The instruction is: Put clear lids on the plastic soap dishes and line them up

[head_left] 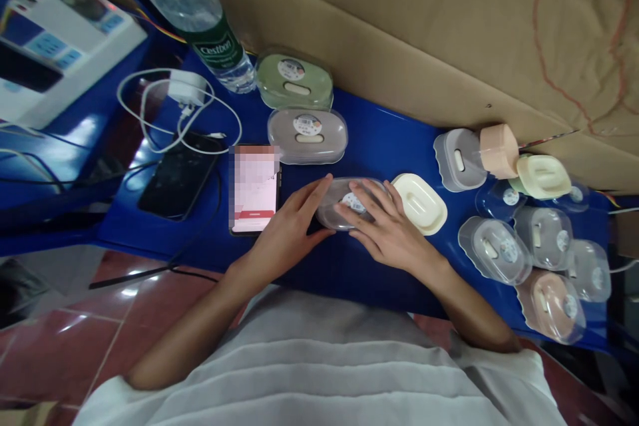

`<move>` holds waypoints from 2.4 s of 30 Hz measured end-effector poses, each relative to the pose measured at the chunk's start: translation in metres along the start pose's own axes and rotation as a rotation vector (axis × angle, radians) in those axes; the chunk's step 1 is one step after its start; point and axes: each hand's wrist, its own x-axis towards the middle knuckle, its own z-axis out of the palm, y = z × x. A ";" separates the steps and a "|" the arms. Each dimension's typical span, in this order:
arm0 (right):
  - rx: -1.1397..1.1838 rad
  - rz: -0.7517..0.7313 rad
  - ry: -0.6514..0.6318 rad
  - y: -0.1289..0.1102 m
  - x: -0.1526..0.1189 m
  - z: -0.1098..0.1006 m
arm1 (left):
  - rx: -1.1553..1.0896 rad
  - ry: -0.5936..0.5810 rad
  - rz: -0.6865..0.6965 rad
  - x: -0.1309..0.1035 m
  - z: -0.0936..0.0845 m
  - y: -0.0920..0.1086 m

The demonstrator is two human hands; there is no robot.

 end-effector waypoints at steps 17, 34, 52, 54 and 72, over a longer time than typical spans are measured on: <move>-0.081 0.036 0.052 -0.004 -0.008 0.024 | 0.069 -0.130 -0.004 0.011 -0.010 -0.004; -0.091 0.031 0.026 -0.006 -0.005 0.010 | 0.033 -0.164 -0.012 0.017 -0.010 -0.007; -0.223 0.657 0.256 0.033 -0.024 -0.012 | 0.134 -0.001 0.123 0.005 -0.015 0.006; -0.238 0.689 0.200 0.023 -0.038 -0.008 | 0.157 -0.020 0.145 0.004 -0.014 0.003; -0.218 0.839 0.287 0.063 -0.044 -0.012 | 0.486 -0.056 0.483 0.004 0.002 0.014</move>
